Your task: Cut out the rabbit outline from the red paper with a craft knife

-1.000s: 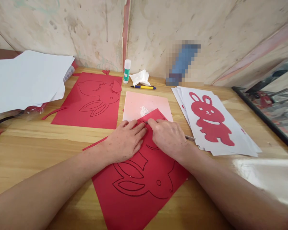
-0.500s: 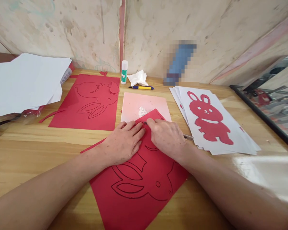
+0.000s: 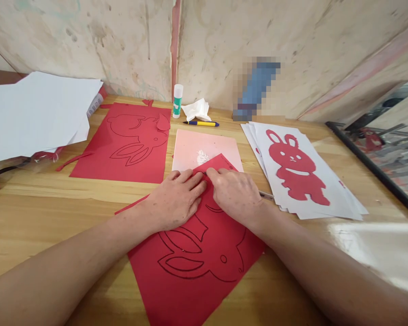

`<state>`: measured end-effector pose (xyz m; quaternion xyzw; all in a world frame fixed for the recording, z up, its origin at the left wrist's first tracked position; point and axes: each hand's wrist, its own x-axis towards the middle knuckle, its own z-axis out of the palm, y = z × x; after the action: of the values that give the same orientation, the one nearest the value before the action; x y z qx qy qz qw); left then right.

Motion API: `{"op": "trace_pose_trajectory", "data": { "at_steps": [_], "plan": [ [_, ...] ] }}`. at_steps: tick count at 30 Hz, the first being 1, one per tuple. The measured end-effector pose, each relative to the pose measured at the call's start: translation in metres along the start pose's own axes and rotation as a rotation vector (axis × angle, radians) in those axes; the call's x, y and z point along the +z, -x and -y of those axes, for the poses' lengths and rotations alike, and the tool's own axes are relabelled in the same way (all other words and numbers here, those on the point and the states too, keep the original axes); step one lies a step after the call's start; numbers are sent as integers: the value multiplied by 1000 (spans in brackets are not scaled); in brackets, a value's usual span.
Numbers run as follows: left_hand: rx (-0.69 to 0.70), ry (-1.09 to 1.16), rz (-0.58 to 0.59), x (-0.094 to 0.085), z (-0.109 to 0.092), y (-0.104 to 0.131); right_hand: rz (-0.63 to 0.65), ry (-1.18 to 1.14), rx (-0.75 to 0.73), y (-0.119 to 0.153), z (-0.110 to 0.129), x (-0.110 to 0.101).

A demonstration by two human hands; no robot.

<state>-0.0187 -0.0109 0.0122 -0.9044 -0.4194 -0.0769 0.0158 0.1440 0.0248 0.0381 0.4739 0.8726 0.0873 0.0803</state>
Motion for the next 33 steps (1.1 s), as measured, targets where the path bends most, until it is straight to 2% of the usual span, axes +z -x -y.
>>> {"op": "trace_pose_trajectory", "data": {
  "at_steps": [11, 33],
  "plan": [
    [0, -20, -2, -1, 0, 0, 37, 32, 37, 2, 0, -1],
    [-5, -1, 10, 0, 1, 0, -8, 27, 18, 5, 1, 3]
  ]
}}
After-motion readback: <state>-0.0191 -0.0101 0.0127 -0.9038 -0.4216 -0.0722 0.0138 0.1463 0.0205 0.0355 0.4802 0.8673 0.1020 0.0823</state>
